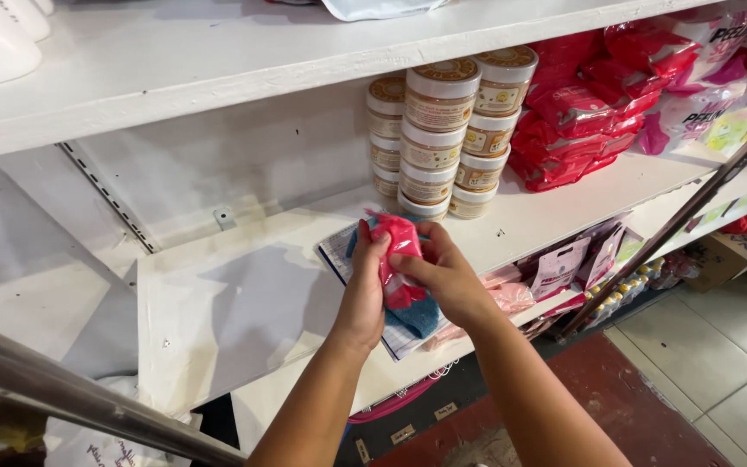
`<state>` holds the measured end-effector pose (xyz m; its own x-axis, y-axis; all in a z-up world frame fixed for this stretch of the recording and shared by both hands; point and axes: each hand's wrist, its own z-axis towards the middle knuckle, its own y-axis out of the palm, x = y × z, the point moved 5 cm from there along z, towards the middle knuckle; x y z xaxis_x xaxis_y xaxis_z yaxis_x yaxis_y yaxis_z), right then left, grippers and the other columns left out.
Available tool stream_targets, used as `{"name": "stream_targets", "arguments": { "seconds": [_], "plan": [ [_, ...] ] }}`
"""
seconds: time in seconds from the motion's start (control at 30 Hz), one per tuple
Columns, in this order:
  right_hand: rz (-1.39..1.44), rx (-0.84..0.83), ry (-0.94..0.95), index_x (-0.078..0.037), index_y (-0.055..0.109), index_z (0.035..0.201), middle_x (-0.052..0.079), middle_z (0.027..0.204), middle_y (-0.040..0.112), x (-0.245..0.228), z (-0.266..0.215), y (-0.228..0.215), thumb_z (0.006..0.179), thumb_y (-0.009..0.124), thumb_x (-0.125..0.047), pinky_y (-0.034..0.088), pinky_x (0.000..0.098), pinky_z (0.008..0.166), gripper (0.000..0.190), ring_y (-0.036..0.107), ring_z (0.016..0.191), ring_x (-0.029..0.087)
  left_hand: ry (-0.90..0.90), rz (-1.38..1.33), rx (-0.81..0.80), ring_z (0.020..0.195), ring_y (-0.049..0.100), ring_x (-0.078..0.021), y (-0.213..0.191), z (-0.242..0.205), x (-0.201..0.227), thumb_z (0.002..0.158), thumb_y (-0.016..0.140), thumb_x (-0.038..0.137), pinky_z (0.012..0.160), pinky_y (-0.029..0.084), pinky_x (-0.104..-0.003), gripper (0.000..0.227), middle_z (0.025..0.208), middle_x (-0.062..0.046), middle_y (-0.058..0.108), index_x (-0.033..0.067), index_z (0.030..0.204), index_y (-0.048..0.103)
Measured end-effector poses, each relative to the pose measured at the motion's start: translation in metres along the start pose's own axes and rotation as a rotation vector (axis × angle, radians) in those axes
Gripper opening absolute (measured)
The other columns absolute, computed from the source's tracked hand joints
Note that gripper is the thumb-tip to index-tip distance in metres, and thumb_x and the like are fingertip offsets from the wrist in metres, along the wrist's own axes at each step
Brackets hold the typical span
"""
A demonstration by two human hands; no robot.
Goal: The person wipes red packaged products on a shelf using a blue cloth, then places them back. They then pick up a notebook and pen and write on the notebook while standing in front of the shelf.
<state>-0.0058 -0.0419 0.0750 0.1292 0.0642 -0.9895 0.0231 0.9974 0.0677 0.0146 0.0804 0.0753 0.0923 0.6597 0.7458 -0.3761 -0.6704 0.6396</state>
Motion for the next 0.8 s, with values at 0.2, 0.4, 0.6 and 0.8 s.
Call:
{"name": "stream_targets", "arguments": {
  "seconds": [0.2,0.4,0.6,0.8],
  "plan": [
    [0.392,0.067,-0.027,-0.003,0.056,0.134,0.012,0.118,0.068,0.003,0.0,-0.042,0.088,0.065,-0.014,0.052,0.0359,0.095,0.048,0.067,0.105,0.019,0.036,0.122,0.053,0.127,0.055,-0.0129,0.005,0.014,-0.016,0.093,0.059,0.037,0.109,0.04,-0.031,0.07,0.14,-0.005,0.056,0.0091,0.152,0.033],
    [0.95,-0.111,0.017,0.003,0.063,0.12,0.018,0.114,0.073,0.011,0.016,-0.106,0.091,0.062,-0.025,0.051,0.0448,0.099,0.04,0.07,0.104,0.029,0.074,0.322,-0.169,0.119,0.061,-0.0179,0.048,0.029,-0.05,0.092,0.069,0.019,0.105,0.047,-0.033,0.069,0.13,-0.012,0.063,0.0007,0.152,0.04],
    [0.886,-0.078,0.052,-0.001,0.065,0.116,0.014,0.112,0.073,0.008,0.031,-0.198,0.097,0.061,-0.026,0.052,0.045,0.099,0.032,0.07,0.104,0.028,0.071,0.484,-0.296,0.116,0.064,-0.014,0.119,0.048,-0.078,0.088,0.08,0.015,0.1,0.055,-0.033,0.072,0.129,-0.008,0.066,0.0024,0.148,0.042],
    [0.882,-0.108,0.121,-0.001,0.068,0.118,0.014,0.107,0.075,0.021,0.05,-0.292,0.105,0.059,-0.032,0.053,0.0393,0.083,0.035,0.071,0.096,0.025,0.136,0.607,-0.268,0.115,0.067,-0.0138,0.163,0.089,-0.133,0.08,0.084,0.014,0.099,0.056,-0.033,0.079,0.128,-0.006,0.067,0.0051,0.145,0.04]
  ]
}}
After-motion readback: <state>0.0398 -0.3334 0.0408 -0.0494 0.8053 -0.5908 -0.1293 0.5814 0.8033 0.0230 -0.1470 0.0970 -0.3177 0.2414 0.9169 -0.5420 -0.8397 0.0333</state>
